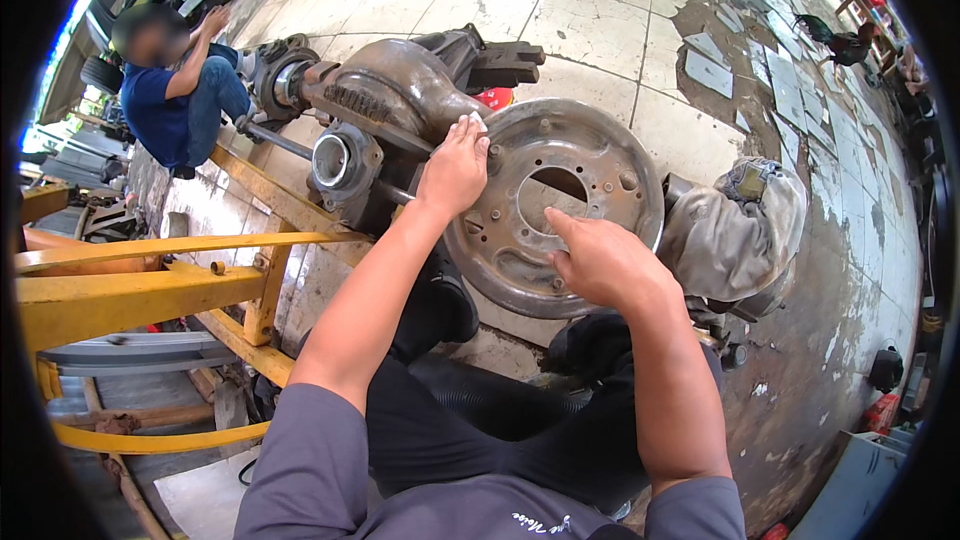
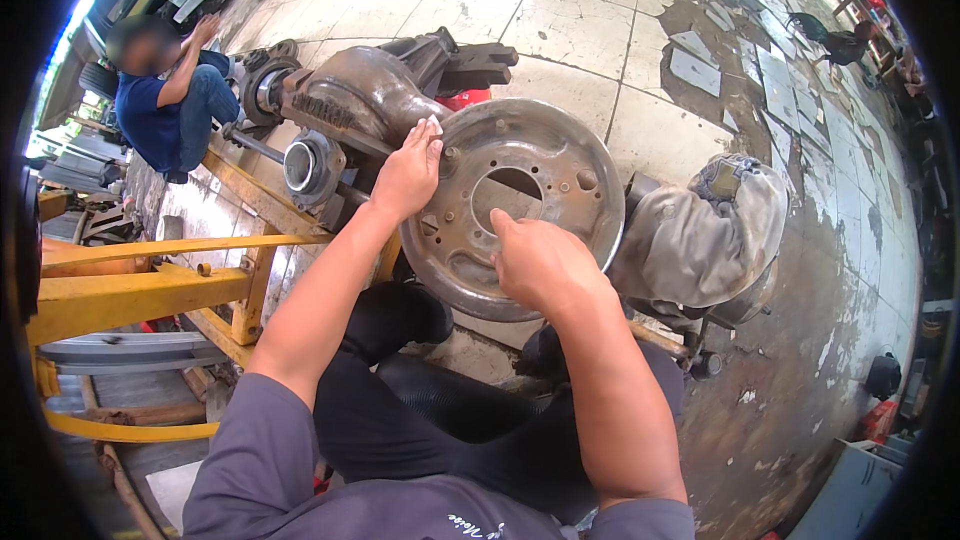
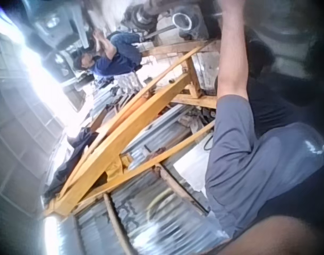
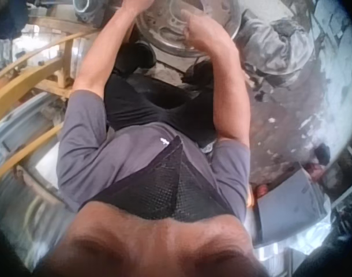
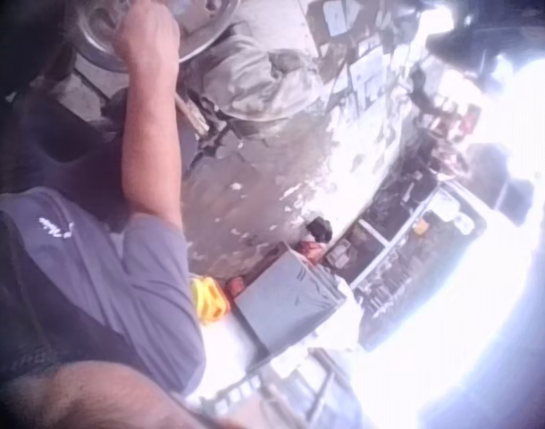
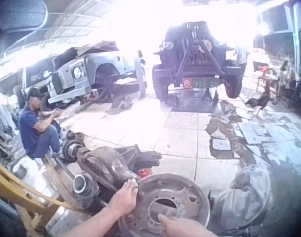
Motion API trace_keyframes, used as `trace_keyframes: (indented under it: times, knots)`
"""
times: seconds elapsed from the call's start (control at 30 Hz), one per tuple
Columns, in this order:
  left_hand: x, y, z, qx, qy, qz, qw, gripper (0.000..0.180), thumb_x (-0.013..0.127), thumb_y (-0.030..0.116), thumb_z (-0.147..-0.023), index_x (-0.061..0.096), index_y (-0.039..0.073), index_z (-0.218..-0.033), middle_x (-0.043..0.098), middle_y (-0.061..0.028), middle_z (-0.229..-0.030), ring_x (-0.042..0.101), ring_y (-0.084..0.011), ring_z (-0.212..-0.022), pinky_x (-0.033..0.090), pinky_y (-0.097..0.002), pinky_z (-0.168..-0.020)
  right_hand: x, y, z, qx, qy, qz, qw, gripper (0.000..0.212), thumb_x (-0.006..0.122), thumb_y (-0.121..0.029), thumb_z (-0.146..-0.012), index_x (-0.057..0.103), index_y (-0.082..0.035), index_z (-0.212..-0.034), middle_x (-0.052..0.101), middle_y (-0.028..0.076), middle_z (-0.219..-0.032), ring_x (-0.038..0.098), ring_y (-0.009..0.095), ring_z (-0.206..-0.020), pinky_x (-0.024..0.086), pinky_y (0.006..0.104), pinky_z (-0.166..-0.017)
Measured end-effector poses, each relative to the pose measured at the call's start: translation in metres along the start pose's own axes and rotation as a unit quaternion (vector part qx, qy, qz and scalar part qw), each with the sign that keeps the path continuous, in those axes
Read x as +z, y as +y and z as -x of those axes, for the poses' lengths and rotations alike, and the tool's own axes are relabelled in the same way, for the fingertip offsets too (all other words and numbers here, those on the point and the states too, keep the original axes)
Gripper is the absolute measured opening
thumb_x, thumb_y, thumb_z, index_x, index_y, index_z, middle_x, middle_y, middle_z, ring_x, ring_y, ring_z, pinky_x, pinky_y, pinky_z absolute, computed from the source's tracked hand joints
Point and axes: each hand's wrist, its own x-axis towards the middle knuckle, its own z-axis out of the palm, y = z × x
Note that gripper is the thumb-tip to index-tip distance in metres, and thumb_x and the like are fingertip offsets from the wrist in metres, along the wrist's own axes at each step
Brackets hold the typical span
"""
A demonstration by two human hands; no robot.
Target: The person scrubs a metal brake drum attached to a vehicle axle assembly using a sanding pad. The person rotates the drum and scrubs different sections of the surface.
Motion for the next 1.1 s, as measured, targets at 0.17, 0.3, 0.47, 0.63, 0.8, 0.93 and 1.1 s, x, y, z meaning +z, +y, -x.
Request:
trace_keyframes:
  times: [0.17, 0.3, 0.47, 0.63, 0.8, 0.93, 1.1]
  knots:
    - [0.006, 0.005, 0.019, 0.082, 0.022, -0.096, 0.992, 0.049, 0.04, 0.029, -0.107, 0.051, -0.006, -0.14, 0.047, -0.0288, -0.147, 0.044, -0.0421, -0.138, 0.037, -0.0441, -0.116, -0.003, 0.005, 0.001, -0.005, 0.006, -0.013, 1.0, 0.041, 0.06, -0.017, -0.094, 0.055, 0.0, -0.131, 0.069, 0.023, -0.109, 0.065, 0.04, -0.107, 0.051, 0.0485, -0.092]
    - [0.007, -0.005, 0.01, 0.099, 0.021, -0.086, 0.991, 0.049, 0.042, 0.029, -0.106, 0.051, -0.005, -0.141, 0.048, -0.0274, -0.147, 0.045, -0.041, -0.138, 0.036, -0.0452, -0.116, -0.006, -0.004, -0.001, 0.014, -0.036, -0.014, 0.999, 0.049, 0.062, -0.02, -0.095, 0.051, 0.0, -0.138, 0.067, 0.026, -0.118, 0.062, 0.041, -0.113, 0.049, 0.0481, -0.097]
    - [0.016, 0.01, -0.001, 0.06, 0.027, -0.1, 0.993, 0.05, 0.042, 0.029, -0.106, 0.051, -0.006, -0.14, 0.05, -0.0277, -0.146, 0.046, -0.0419, -0.137, 0.037, -0.0453, -0.115, -0.006, -0.002, -0.002, 0.022, -0.038, -0.008, 0.999, 0.049, 0.063, -0.02, -0.094, 0.051, 0.0, -0.138, 0.067, 0.025, -0.117, 0.062, 0.04, -0.113, 0.049, 0.048, -0.096]
    - [0.017, 0.017, -0.015, 0.039, 0.027, -0.097, 0.994, 0.051, 0.04, 0.031, -0.106, 0.051, -0.007, -0.139, 0.051, -0.0276, -0.144, 0.048, -0.0413, -0.135, 0.038, -0.0461, -0.114, -0.002, -0.005, -0.004, 0.006, -0.038, -0.004, 0.999, 0.047, 0.063, -0.019, -0.094, 0.052, -0.001, -0.136, 0.067, 0.025, -0.117, 0.063, 0.04, -0.112, 0.05, 0.0478, -0.095]
    - [0.029, 0.032, -0.006, 0.055, 0.056, -0.157, 0.984, 0.051, 0.041, 0.03, -0.106, 0.052, -0.006, -0.14, 0.051, -0.0259, -0.145, 0.048, -0.0398, -0.137, 0.037, -0.0485, -0.114, 0.003, -0.004, -0.002, -0.004, -0.005, -0.007, 1.0, 0.037, 0.059, -0.015, -0.093, 0.056, 0.001, -0.127, 0.069, 0.023, -0.108, 0.065, 0.039, -0.105, 0.051, 0.0496, -0.09]
    - [0.029, 0.038, -0.024, 0.036, 0.043, -0.128, 0.99, 0.053, 0.041, 0.032, -0.106, 0.049, -0.006, -0.142, 0.048, -0.0261, -0.148, 0.044, -0.0402, -0.139, 0.034, -0.0494, -0.117, 0.004, -0.003, -0.007, -0.007, -0.015, -0.007, 1.0, 0.041, 0.062, -0.017, -0.093, 0.054, 0.0, -0.129, 0.069, 0.024, -0.109, 0.064, 0.041, -0.106, 0.051, 0.0496, -0.091]
    - [0.04, 0.038, -0.011, 0.069, 0.062, -0.162, 0.982, 0.052, 0.04, 0.03, -0.106, 0.049, -0.007, -0.141, 0.047, -0.0277, -0.148, 0.044, -0.0419, -0.139, 0.034, -0.0478, -0.117, 0.003, -0.004, -0.004, -0.001, -0.024, -0.011, 1.0, 0.043, 0.063, -0.017, -0.092, 0.052, 0.0, -0.13, 0.069, 0.025, -0.107, 0.064, 0.042, -0.105, 0.05, 0.0506, -0.09]
